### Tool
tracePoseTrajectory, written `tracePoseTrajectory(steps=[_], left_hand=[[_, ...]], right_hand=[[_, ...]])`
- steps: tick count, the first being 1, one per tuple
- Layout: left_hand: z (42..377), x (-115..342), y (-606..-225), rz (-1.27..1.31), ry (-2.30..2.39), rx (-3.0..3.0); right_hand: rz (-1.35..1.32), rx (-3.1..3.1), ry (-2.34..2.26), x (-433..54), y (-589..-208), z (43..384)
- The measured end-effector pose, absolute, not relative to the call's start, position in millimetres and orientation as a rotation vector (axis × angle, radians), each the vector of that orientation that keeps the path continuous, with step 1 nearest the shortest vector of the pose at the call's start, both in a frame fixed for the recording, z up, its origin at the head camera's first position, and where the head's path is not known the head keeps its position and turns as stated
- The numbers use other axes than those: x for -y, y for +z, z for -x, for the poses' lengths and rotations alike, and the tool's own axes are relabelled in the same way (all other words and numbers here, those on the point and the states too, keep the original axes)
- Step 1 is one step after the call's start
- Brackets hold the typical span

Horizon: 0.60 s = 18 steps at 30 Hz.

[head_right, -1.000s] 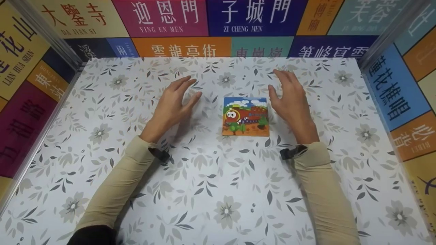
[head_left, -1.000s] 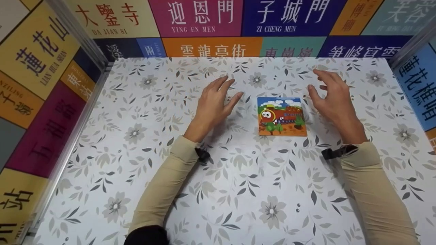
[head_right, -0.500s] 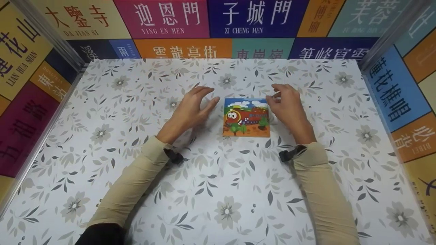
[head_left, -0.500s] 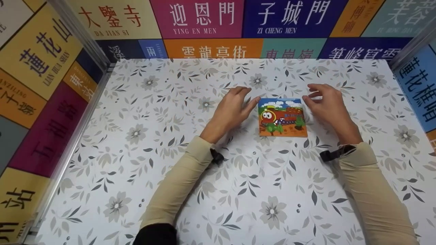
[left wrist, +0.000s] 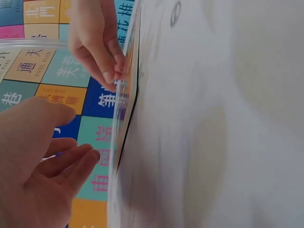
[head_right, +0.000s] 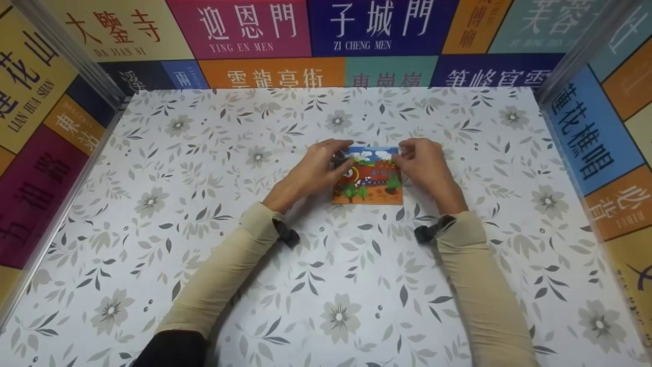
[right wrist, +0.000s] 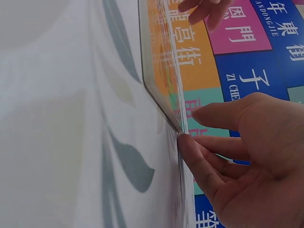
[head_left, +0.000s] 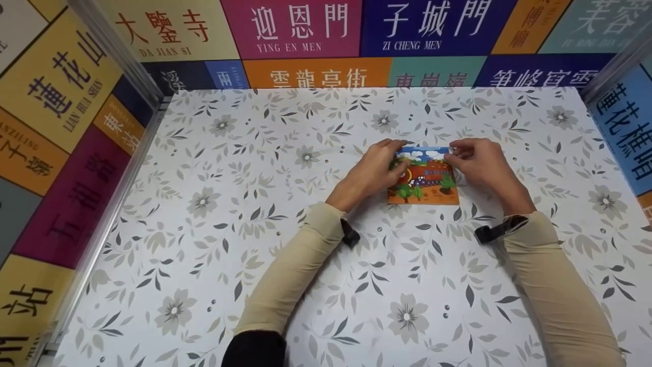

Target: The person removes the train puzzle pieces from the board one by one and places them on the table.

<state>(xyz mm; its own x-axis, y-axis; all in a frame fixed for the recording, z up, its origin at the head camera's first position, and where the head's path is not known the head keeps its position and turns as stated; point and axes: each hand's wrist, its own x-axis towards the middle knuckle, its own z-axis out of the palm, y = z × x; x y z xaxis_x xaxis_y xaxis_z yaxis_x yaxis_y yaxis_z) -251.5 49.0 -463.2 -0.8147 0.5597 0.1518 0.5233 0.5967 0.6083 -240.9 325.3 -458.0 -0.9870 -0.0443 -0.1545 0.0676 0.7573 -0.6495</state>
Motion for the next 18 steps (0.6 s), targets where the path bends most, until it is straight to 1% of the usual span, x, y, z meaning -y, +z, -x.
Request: tracePoseTrajectory(steps=[7,18], left_hand=[[259.2,-68.8,-470.7,-0.998,1.035,-2.688],[269.4,-81.8,-476.5,-0.866,1.045,-2.685]], right_hand=[[0.006,-2.830,-1.026,-327.3,-461.0,240.4],[0.017,-2.808,-1.097,-331.3,-462.3,241.1]])
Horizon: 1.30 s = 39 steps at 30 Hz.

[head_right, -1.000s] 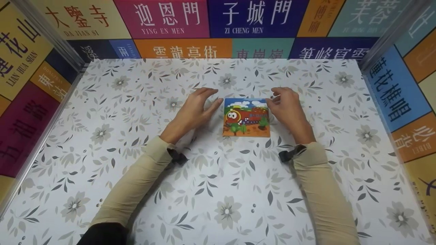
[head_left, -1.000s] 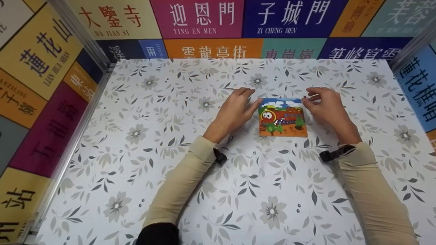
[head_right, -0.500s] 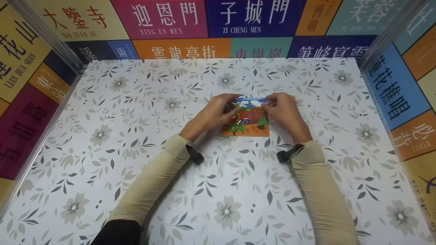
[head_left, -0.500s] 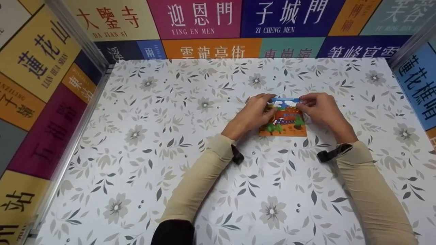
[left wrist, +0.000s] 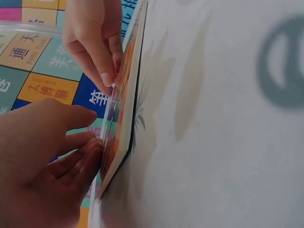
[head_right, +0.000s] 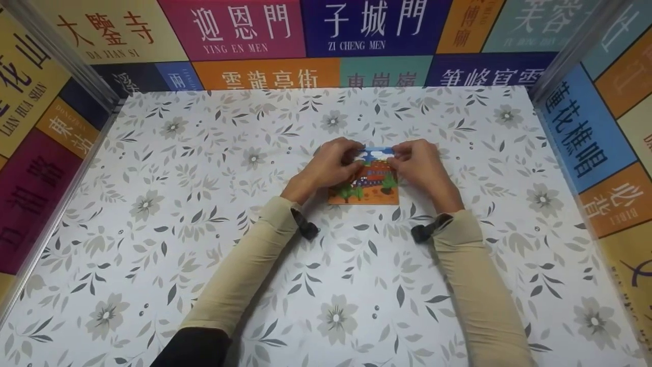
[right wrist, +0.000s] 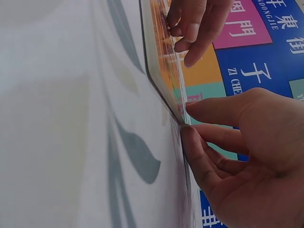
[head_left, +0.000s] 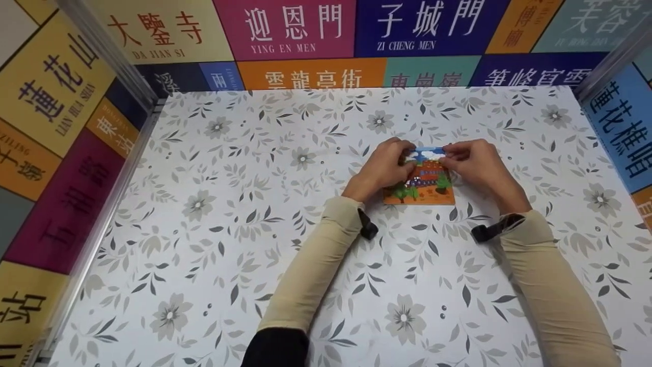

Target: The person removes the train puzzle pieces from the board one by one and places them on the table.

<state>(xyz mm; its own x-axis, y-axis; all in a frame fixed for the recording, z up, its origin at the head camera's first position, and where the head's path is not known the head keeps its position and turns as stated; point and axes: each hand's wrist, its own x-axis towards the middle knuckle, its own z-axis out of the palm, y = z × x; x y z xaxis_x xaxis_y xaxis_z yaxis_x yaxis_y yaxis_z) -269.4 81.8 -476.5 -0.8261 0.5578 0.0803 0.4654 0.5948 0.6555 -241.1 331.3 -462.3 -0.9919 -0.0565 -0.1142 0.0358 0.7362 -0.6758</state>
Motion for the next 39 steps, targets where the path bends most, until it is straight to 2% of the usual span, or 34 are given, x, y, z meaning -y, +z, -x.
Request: tracePoseTrajectory(steps=[6,23,39], left_hand=[[272.2,-83.4,-477.6,-0.845,1.052,-2.658],[267.1,-109.6,-463.7,-0.694,0.604,-2.830],[267.0,-132.6,-438.7,-0.554,0.392,-2.734]], right_hand=[[0.009,-2.786,-1.130,-333.7,-464.7,242.2],[-0.055,-2.749,-1.150,-338.2,-465.9,243.6],[-0.038,-2.761,-1.138,-338.2,-464.8,242.6]])
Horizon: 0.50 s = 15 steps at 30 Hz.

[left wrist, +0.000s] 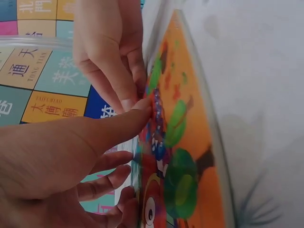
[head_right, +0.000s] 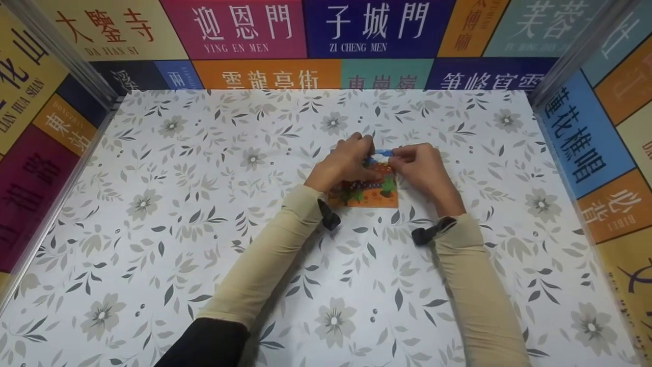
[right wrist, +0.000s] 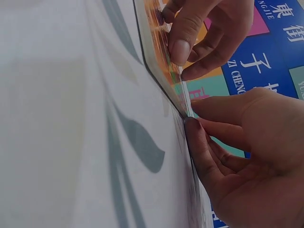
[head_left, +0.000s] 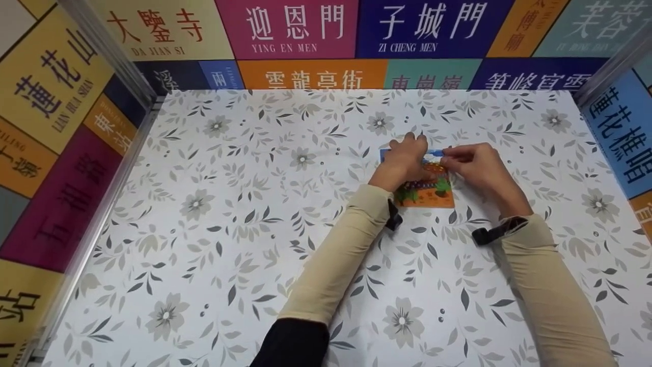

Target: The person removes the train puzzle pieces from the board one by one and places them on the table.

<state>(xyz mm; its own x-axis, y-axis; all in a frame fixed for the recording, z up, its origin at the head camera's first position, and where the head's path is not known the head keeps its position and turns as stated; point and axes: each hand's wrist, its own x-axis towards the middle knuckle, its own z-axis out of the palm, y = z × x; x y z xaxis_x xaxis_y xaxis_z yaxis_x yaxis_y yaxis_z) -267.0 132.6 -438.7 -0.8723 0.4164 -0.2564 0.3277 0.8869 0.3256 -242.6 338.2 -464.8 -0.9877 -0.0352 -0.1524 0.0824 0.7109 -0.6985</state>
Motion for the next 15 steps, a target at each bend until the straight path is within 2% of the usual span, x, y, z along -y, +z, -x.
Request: tracePoseTrajectory(steps=[15], left_hand=[[269.0,-129.3,-447.8,-0.567,0.503,-2.784]], right_hand=[[-0.010,-2.799,-1.156,-339.3,-467.6,242.5]])
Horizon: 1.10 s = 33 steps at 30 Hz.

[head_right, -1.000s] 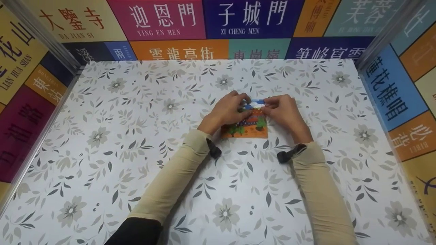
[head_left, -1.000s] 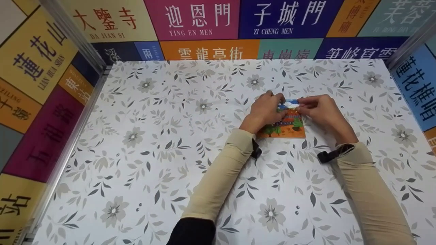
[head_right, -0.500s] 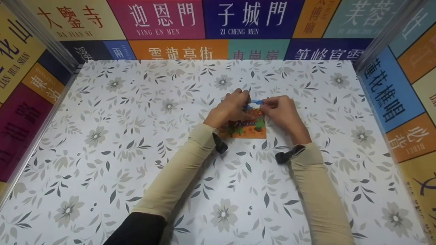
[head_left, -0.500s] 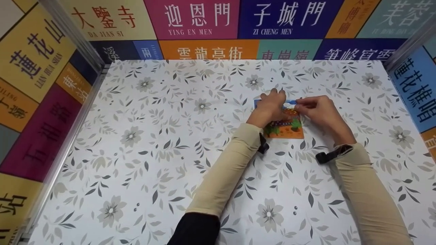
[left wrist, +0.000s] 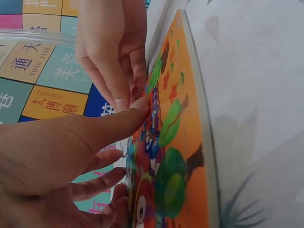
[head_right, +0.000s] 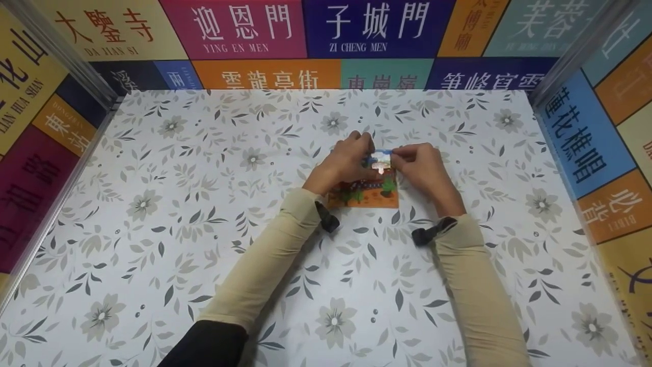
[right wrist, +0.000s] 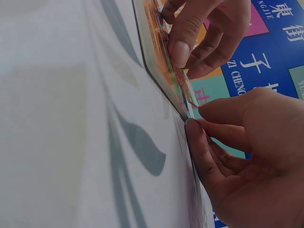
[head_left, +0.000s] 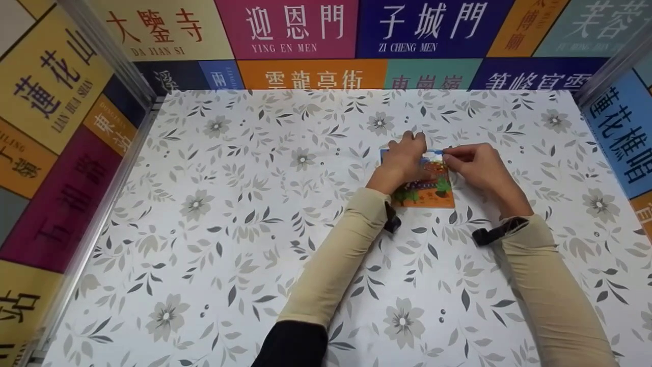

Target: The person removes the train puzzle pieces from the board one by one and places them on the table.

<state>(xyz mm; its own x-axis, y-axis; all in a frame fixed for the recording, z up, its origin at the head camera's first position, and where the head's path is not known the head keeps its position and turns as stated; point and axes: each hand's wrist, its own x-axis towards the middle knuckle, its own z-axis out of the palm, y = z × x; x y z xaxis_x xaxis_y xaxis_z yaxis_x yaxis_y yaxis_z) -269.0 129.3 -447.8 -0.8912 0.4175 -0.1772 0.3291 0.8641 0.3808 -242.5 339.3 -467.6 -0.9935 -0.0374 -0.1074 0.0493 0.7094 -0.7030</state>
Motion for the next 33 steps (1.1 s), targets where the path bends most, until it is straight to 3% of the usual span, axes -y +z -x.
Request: tracePoseTrajectory(steps=[18,33], left_hand=[[269.7,-112.6,-470.6,-0.821,1.007,-2.790],[266.7,-109.1,-475.8,-0.807,0.995,-2.812]], right_hand=[[-0.030,-2.780,-1.179,-338.5,-468.5,242.8],[-0.030,-2.817,-1.101,-337.3,-467.8,243.1]])
